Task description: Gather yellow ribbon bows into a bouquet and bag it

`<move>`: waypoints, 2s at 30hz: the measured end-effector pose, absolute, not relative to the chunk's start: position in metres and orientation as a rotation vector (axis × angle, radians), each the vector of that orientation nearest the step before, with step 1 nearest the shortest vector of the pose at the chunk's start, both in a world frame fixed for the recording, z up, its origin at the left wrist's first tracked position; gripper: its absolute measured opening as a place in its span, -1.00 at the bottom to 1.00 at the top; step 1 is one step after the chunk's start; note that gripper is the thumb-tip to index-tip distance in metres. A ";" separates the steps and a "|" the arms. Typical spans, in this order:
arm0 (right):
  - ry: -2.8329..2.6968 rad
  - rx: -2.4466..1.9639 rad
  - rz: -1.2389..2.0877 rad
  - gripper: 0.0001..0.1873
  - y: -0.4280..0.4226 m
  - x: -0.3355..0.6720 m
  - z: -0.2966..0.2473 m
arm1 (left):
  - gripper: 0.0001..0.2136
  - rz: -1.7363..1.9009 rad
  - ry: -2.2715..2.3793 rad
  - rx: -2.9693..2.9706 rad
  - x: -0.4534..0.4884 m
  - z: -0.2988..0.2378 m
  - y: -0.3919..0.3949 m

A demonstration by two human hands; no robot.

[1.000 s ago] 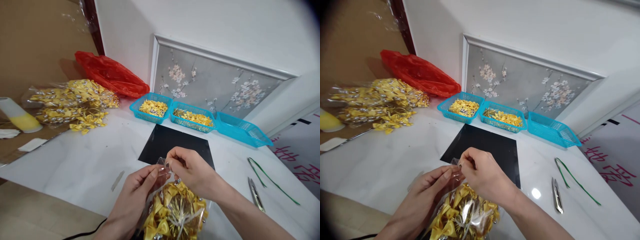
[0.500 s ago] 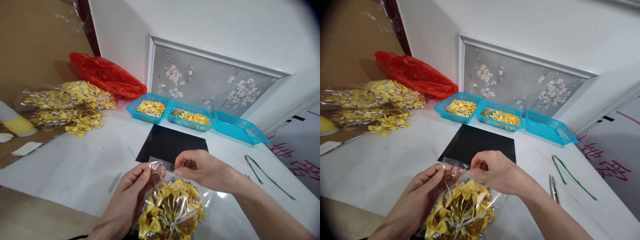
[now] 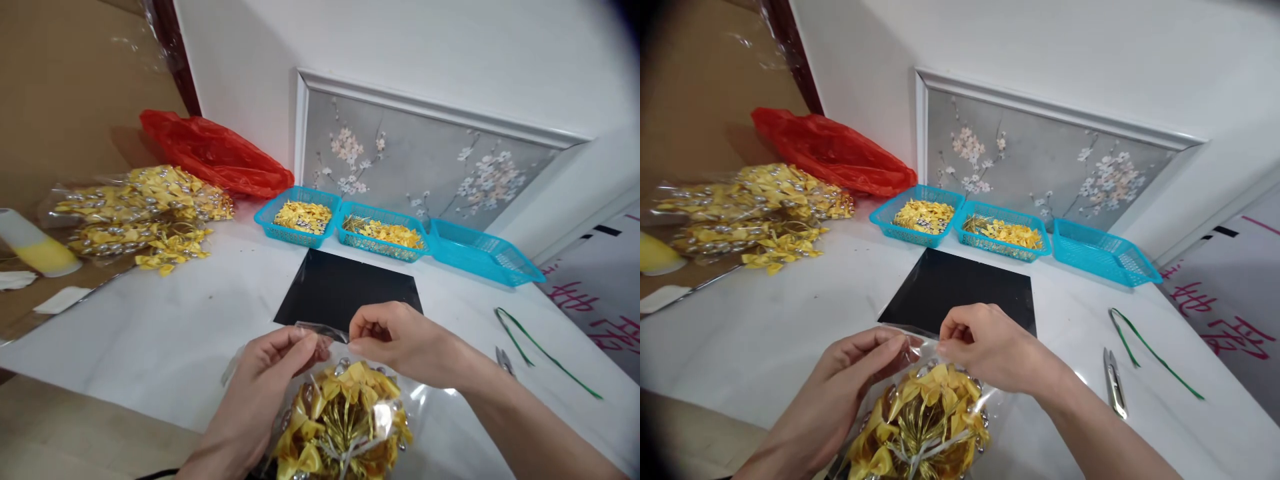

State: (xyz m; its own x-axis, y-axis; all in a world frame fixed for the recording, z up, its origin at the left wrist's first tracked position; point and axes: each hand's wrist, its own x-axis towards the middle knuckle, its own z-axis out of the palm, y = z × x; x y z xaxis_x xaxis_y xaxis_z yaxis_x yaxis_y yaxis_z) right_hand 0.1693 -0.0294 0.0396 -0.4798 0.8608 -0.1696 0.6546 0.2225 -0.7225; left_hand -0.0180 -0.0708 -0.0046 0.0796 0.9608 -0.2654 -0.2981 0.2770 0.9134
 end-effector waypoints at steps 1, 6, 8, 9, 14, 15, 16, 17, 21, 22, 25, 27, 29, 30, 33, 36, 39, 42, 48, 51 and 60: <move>-2.228 -1.430 1.135 -0.93 -0.030 0.172 0.039 | -0.82 1.111 1.066 0.777 -0.020 -0.004 -0.071; -2.253 -1.478 1.270 -0.78 -0.033 0.192 0.039 | -0.85 1.130 1.080 0.586 -0.029 -0.004 -0.071; -2.251 -1.470 1.298 -0.76 -0.034 0.199 0.038 | -0.87 1.153 1.091 0.526 -0.030 -0.003 -0.070; -2.243 -1.468 1.304 -0.75 -0.035 0.201 0.038 | -0.89 1.174 1.098 0.497 -0.029 -0.002 -0.070; -2.169 -1.483 1.328 -0.86 -0.038 0.210 0.037 | -0.95 1.281 1.175 0.379 -0.028 0.001 -0.067; -2.159 -1.486 1.322 -0.88 -0.039 0.211 0.037 | -0.93 1.286 1.184 0.373 -0.028 0.001 -0.066; -2.152 -1.491 1.311 -0.90 -0.040 0.212 0.036 | -0.92 1.292 1.188 0.369 -0.029 0.000 -0.066; -2.144 -1.499 1.295 -0.92 -0.041 0.214 0.036 | -0.91 1.293 1.185 0.370 -0.029 0.000 -0.066; -2.090 -1.535 1.266 -0.94 -0.045 0.218 0.032 | -0.90 1.264 1.141 0.378 -0.031 -0.006 -0.066; -2.075 -1.539 1.264 -0.95 -0.046 0.219 0.032 | -0.89 1.255 1.137 0.375 -0.031 -0.008 -0.066; -2.035 -1.517 1.278 -0.94 -0.048 0.220 0.031 | -0.87 1.234 1.104 0.356 -0.030 -0.011 -0.065; -2.011 -1.468 1.305 -0.89 -0.049 0.220 0.030 | -0.86 1.216 1.059 0.329 -0.030 -0.010 -0.065; -1.982 -1.419 1.333 -0.85 -0.050 0.221 0.030 | -0.81 1.195 1.041 0.288 -0.031 -0.007 -0.064; -1.960 -1.399 1.342 -0.84 -0.050 0.222 0.029 | -0.76 1.185 1.044 0.273 -0.031 -0.005 -0.064; -1.839 -1.328 1.385 -0.79 -0.054 0.226 0.025 | -0.73 1.185 1.100 0.286 -0.032 -0.001 -0.064; -1.618 -1.225 1.464 -0.66 -0.063 0.224 0.013 | -0.90 1.160 1.185 0.384 -0.030 -0.003 -0.063; -1.265 -1.208 1.499 -0.54 -0.073 0.210 -0.005 | -0.89 1.123 1.224 0.470 -0.024 -0.005 -0.061; -0.944 -1.161 1.551 -0.51 -0.075 0.188 -0.020 | -0.89 1.120 1.195 0.512 -0.016 -0.004 -0.060; -0.812 -1.087 1.565 -0.68 -0.067 0.165 -0.022 | -0.89 1.151 1.150 0.538 -0.011 -0.002 -0.062; -0.925 -1.157 1.459 -0.69 -0.066 0.168 -0.019 | -0.90 1.197 1.150 0.484 -0.012 -0.006 -0.064; -0.956 -1.082 1.523 -0.37 -0.074 0.187 -0.010 | -0.98 1.254 1.118 0.439 -0.021 -0.006 -0.069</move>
